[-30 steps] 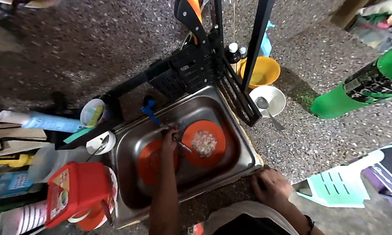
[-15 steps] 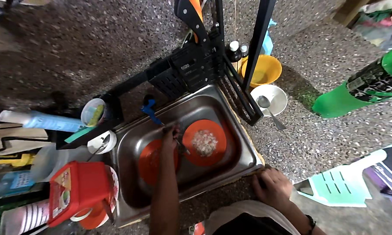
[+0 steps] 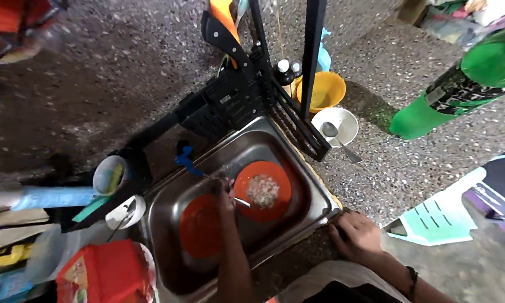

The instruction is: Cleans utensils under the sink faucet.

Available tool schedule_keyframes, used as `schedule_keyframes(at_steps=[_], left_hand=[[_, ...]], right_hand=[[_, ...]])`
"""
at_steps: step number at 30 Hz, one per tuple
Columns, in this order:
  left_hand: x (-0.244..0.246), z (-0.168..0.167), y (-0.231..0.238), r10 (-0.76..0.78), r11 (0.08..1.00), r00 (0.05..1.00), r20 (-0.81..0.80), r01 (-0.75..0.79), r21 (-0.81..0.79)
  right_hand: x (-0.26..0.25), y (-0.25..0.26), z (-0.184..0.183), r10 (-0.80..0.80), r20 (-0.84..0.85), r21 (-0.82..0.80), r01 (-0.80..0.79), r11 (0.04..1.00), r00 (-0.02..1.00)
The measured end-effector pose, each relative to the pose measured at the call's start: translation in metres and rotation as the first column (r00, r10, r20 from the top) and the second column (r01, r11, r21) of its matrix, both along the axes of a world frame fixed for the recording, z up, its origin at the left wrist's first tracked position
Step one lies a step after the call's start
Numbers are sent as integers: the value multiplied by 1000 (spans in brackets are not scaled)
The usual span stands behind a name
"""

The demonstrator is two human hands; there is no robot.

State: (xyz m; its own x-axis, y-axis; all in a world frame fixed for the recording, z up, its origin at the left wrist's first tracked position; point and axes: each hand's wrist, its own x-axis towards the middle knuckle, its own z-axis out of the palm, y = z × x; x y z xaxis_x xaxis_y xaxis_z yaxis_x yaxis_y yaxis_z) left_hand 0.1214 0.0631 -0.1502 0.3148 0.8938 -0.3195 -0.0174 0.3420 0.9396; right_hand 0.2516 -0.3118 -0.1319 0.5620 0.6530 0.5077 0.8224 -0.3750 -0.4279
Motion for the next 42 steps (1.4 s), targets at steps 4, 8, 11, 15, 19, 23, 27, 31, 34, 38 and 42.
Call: schedule_keyframes(at_steps=[4,8,11,15,19,23,27,31,34,38,42], left_hand=[[10,5,13,39,999,997,65,-37,-27],[8,5,17,125,991,977,173,-132,31],[8,8,18,181,982,974,137,-185,21],[11,13,15,178,984,982,62,-177,-15],[11,16,18,201,979,978,61,-200,-28],[9,15,22,248,969,961,124,-246,-35],[7,15,24,251,967,961,114,-245,-62],[6,15,24,230,972,966,118,-221,-80],[7,14,25,262,962,958,117,-251,-104],[8,15,27,302,952,933,195,-285,-111],[6,16,27,259,961,954,150,-239,-136]], right_hand=[[1,1,3,3,-6,-48,-4,999,1000],[1,2,2,-5,19,-61,6,998,1000],[-1,5,4,-23,43,-69,26,997,999],[-1,5,7,-15,65,-73,19,997,998],[-2,4,8,-32,83,-107,41,993,996],[-3,3,9,-43,101,-132,57,990,994],[-3,3,10,-31,101,-130,45,990,994],[-3,4,13,-17,113,-137,33,990,993],[-2,3,12,-7,107,-138,22,990,994],[-2,2,12,2,100,-151,13,988,995],[-3,3,14,11,94,-152,4,988,995]])
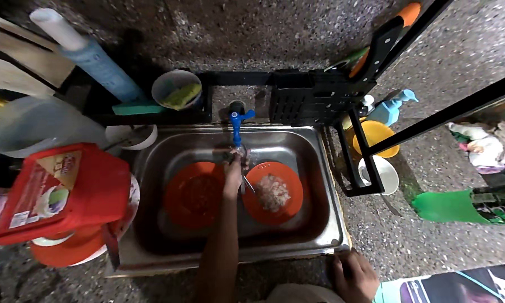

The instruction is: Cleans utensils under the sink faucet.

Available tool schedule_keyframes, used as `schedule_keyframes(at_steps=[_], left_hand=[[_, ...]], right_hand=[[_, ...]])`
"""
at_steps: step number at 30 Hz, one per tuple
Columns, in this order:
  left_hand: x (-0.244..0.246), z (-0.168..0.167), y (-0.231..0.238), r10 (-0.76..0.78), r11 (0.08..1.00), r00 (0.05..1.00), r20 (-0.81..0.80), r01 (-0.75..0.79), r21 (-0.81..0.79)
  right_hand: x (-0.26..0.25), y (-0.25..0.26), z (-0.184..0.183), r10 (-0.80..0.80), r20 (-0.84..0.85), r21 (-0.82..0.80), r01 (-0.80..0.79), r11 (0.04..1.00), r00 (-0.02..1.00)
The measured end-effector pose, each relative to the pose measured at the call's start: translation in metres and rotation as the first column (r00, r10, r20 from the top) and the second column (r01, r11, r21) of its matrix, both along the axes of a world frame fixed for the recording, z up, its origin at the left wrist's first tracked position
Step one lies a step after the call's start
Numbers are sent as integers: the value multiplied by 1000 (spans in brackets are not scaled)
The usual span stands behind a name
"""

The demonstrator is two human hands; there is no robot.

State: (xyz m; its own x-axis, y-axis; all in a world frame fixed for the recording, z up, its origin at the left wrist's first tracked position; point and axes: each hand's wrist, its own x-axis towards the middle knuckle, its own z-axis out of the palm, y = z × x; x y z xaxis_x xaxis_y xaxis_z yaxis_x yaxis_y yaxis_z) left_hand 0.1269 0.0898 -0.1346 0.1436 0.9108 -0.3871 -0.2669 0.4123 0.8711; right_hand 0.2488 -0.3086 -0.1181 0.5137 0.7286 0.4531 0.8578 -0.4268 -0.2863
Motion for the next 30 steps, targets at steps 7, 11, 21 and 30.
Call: schedule_keyframes(at_steps=[7,11,21,30], left_hand=[[4,10,-4,-84,996,995,58,84,16],[8,15,-3,-35,999,998,54,36,-8],[0,3,1,-36,995,999,-18,35,-98],[3,3,4,71,988,994,-79,-81,-132]], right_hand=[[-1,0,1,-4,-19,14,4,1000,1000],[-2,0,2,-24,-16,5,24,1000,1000],[-1,-2,-1,-8,-3,-9,8,1000,1000],[1,-3,-4,13,-13,-4,-13,1000,1000]])
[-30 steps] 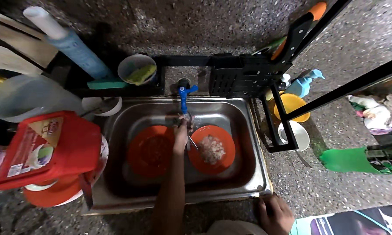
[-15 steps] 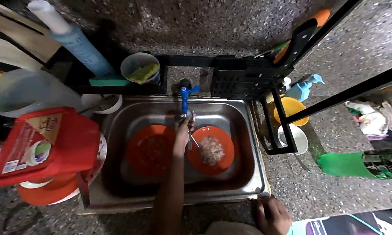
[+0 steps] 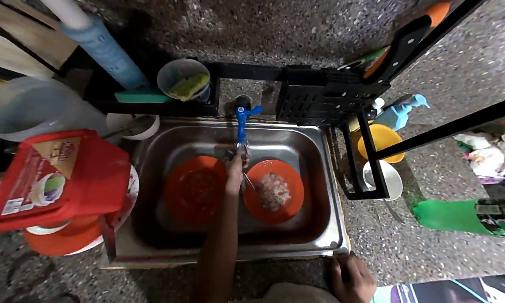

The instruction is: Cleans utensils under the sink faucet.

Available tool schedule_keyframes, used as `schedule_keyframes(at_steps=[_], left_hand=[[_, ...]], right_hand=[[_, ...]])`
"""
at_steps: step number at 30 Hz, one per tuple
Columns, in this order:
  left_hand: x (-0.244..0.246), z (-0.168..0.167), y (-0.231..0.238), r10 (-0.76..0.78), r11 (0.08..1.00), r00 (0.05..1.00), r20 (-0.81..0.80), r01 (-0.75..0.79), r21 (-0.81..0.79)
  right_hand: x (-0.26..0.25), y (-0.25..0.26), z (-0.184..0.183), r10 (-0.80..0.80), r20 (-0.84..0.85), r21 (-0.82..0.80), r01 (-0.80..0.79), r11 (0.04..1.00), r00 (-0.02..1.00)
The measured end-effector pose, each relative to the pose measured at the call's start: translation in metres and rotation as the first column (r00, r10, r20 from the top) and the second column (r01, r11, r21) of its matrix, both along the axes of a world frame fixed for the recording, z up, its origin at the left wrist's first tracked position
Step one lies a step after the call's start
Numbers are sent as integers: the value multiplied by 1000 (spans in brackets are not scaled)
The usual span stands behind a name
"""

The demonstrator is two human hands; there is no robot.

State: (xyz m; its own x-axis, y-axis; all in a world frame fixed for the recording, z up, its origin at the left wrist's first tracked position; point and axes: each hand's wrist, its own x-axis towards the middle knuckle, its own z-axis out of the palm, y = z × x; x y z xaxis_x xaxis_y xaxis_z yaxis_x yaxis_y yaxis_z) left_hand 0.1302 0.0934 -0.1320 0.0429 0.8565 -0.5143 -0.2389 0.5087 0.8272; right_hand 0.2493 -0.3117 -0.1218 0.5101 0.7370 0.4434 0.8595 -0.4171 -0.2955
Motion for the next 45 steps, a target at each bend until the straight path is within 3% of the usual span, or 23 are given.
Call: schedule_keyframes(at_steps=[4,9,20,33,45], left_hand=[[-3,-1,0,20,999,1000,-18,-21,-45],[-3,-2,1,-85,996,996,-5,85,-20],[0,-2,1,-141,990,990,-24,141,3],[-3,-5,1,-81,997,997,-4,81,-6],[-5,-2,0,-119,993,993,1,119,-12]], right_hand=[[-1,2,2,-7,2,1,7,1000,1000],[-1,2,3,-2,0,-12,2,1000,1000],[0,2,2,4,7,1,-4,1000,1000],[1,3,3,9,14,-5,-9,1000,1000],[1,1,4,16,18,-22,-15,1000,1000]])
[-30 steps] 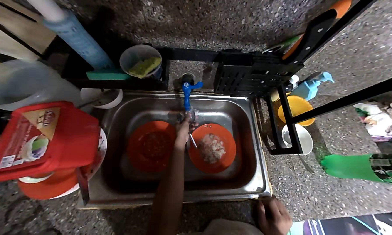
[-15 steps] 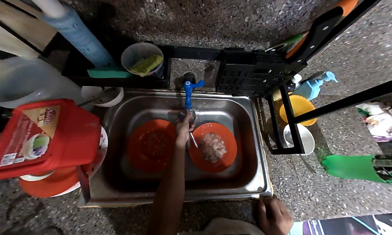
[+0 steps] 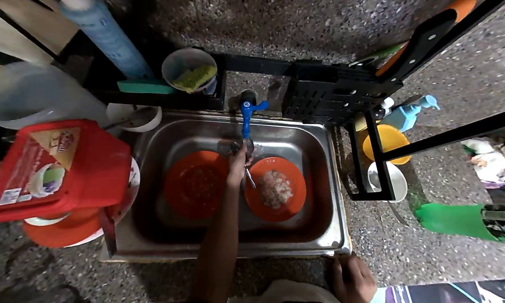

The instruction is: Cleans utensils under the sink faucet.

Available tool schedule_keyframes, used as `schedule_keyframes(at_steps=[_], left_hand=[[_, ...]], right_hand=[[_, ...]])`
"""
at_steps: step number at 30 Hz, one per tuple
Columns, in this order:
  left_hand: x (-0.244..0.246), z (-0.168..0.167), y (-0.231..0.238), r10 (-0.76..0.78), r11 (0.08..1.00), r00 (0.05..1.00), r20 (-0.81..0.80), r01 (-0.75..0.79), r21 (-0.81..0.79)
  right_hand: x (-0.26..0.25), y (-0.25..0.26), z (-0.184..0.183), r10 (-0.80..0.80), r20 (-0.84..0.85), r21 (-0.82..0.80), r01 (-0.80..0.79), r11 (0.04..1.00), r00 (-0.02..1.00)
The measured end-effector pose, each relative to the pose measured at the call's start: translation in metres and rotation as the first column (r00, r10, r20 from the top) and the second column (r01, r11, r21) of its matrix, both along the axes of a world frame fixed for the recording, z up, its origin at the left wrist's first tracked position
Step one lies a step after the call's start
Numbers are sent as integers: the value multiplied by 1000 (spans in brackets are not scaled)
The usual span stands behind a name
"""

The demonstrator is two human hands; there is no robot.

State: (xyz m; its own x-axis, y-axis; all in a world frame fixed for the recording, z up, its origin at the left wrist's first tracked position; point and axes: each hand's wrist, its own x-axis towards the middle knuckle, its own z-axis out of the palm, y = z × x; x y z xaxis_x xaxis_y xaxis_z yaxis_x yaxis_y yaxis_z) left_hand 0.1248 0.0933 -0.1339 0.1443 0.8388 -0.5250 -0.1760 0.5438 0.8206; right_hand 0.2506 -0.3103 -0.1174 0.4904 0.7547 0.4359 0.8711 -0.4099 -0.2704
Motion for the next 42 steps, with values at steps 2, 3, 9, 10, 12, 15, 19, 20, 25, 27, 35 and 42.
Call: schedule_keyframes(at_steps=[2,3,9,10,12,15,19,20,25,27,35,42], left_hand=[[0,0,0,-3,1000,1000,25,2,11],[0,-2,0,3,1000,999,50,-4,28],[-1,0,-2,-1,998,998,60,-3,66],[-1,-1,0,3,998,998,62,-7,56],[-2,-3,2,12,999,998,59,-14,32],[-2,-4,2,4,1000,999,52,-5,18],[-1,-5,2,-29,1000,999,30,29,-1],[-1,-6,3,-33,999,999,39,33,0],[0,-3,4,-5,1000,1000,20,5,1],[1,-5,4,6,1000,1000,17,-6,18],[2,-1,7,-18,999,1000,4,17,34],[3,-2,7,-41,992,999,4,40,115]], right_hand=[[0,1,0,2,4,6,-2,1000,1000],[-1,1,0,3,2,6,-3,1000,1000],[-2,0,-1,-18,7,8,18,1000,1000],[-2,0,-1,-20,8,9,20,1000,1000],[-2,1,-1,-20,5,5,20,1000,1000],[-2,0,-2,-19,-18,5,19,1000,1000],[-1,0,-2,-14,-9,8,14,1000,1000],[-1,0,-2,-12,-7,4,12,1000,1000],[-1,1,2,-4,-8,-5,4,1000,1000],[-2,1,2,-3,-5,-6,3,1000,1000],[-2,2,4,-6,0,-24,6,1000,1000],[0,-1,0,-1,-14,-8,0,1000,1000]])
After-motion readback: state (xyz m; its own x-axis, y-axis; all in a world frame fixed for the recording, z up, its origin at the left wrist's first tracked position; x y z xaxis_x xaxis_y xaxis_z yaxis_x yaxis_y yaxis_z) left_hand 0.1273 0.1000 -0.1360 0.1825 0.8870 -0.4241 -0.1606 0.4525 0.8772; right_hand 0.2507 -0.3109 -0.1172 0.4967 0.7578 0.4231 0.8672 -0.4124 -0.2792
